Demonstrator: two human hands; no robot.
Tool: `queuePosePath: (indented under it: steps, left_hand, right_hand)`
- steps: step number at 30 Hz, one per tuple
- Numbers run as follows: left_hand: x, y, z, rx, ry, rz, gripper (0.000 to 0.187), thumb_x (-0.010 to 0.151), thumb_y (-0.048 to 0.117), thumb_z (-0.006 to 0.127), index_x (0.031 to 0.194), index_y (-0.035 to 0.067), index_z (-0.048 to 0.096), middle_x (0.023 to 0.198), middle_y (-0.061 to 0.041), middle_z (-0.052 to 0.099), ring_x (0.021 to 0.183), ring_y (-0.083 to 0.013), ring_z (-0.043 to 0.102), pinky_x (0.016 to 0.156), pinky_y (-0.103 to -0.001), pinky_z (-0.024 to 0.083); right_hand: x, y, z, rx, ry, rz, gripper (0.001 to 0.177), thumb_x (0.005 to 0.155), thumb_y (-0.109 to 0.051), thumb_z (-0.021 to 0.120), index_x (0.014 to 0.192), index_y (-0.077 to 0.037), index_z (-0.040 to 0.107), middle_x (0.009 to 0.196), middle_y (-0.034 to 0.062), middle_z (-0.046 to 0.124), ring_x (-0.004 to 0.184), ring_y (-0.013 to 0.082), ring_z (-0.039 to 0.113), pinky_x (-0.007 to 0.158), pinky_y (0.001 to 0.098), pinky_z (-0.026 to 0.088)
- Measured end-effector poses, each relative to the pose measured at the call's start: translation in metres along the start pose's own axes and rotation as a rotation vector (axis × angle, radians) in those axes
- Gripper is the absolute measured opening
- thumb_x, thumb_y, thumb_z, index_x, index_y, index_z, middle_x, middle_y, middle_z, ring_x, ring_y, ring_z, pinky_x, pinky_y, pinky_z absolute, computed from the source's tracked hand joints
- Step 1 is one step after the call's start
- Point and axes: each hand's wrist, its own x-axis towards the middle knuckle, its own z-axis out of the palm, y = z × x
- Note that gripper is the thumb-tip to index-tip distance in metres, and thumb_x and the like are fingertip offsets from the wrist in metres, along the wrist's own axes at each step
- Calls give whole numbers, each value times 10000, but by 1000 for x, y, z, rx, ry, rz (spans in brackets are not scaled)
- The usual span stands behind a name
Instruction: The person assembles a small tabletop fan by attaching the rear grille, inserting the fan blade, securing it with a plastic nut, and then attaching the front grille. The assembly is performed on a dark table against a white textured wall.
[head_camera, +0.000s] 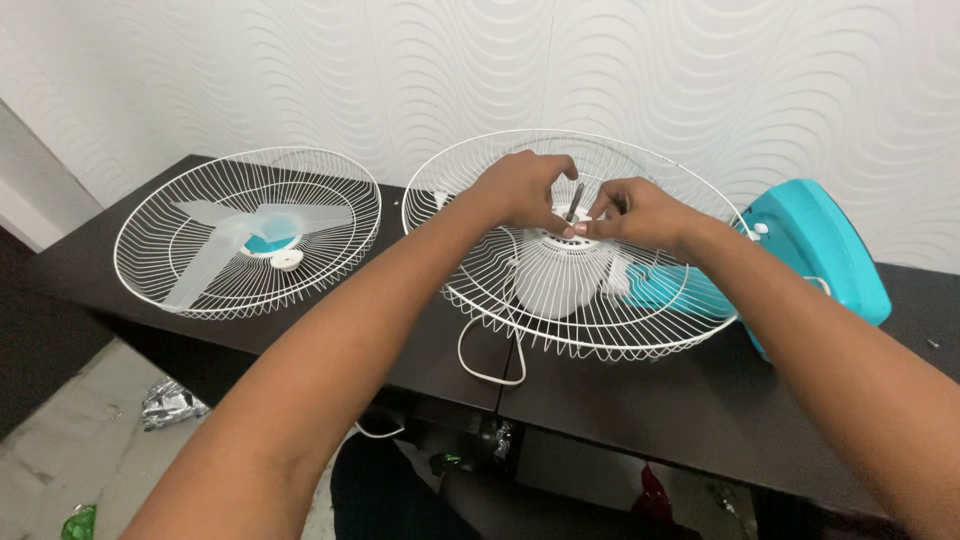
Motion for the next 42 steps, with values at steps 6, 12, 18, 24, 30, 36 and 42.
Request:
queuePosePath:
  steps: [6, 12, 18, 24, 30, 36, 42]
  left_hand:
    - [8, -18, 10, -85, 4, 69, 734, 664, 273, 924, 1318, 177, 605, 856, -30, 758, 831, -217, 742, 762, -371, 557]
    - [22, -38, 21, -39, 106, 177, 627, 688, 250, 939, 1232, 143, 646, 819, -16, 767, 817, -213, 736, 733, -371, 536]
    - [21, -43, 20, -80, 103, 222, 566, 703, 227, 927, 1200, 138, 670, 812, -25, 763, 801, -213, 736, 720, -372, 531]
    - [13, -47, 21, -101, 146, 190, 475, 717, 243, 931, 1095, 138, 664, 770, -6, 753, 772, -213, 734, 690, -383, 527]
    - [-1, -36, 26, -41, 302, 201, 446, 691, 206, 920, 1055, 155, 667, 759, 6, 745, 750, -227, 722, 637, -409, 517]
    - [-8, -35, 25, -80, 234, 139, 296, 742, 198, 861, 966, 141, 676, 793, -13, 753, 785, -226, 735, 698, -393, 543]
    - [-5, -23, 15, -16, 121, 162, 345, 664, 341, 860, 881, 126, 698, 840, -50, 751, 827, -263, 728, 749, -397, 565]
  right_hand:
    - [-6, 4, -4, 67, -31, 27, 195, 838, -210, 780, 873, -36, 701, 808, 66, 668, 731, 157, 578, 655, 312, 461]
    - [1, 8, -13, 96, -61, -80, 344, 845, -132, 779, 1157, -31, 675, 800, 26, 617, 753, 117, 568, 659, 313, 442]
    - [2, 5, -10, -104, -104, -115, 599, 892, -199, 751, 1456, -82, 588, 693, -10, 509, 663, 120, 455, 613, 329, 373]
    - [-8, -2, -8, -115, -96, -135, 517, 906, -215, 747, 1396, -92, 634, 678, -2, 497, 637, 115, 438, 599, 337, 370]
    - [-9, 1, 6, -192, 7, -121, 521, 838, -295, 809, 1276, -83, 624, 759, 39, 575, 677, 160, 548, 578, 369, 428]
    - [7, 13, 4, -200, 17, -136, 554, 763, -407, 861, 1140, -64, 644, 817, 114, 623, 739, 220, 585, 601, 387, 441]
    - [18, 16, 1, -219, 30, -122, 543, 730, -441, 873, 1058, -65, 659, 809, 105, 644, 727, 218, 612, 600, 378, 466]
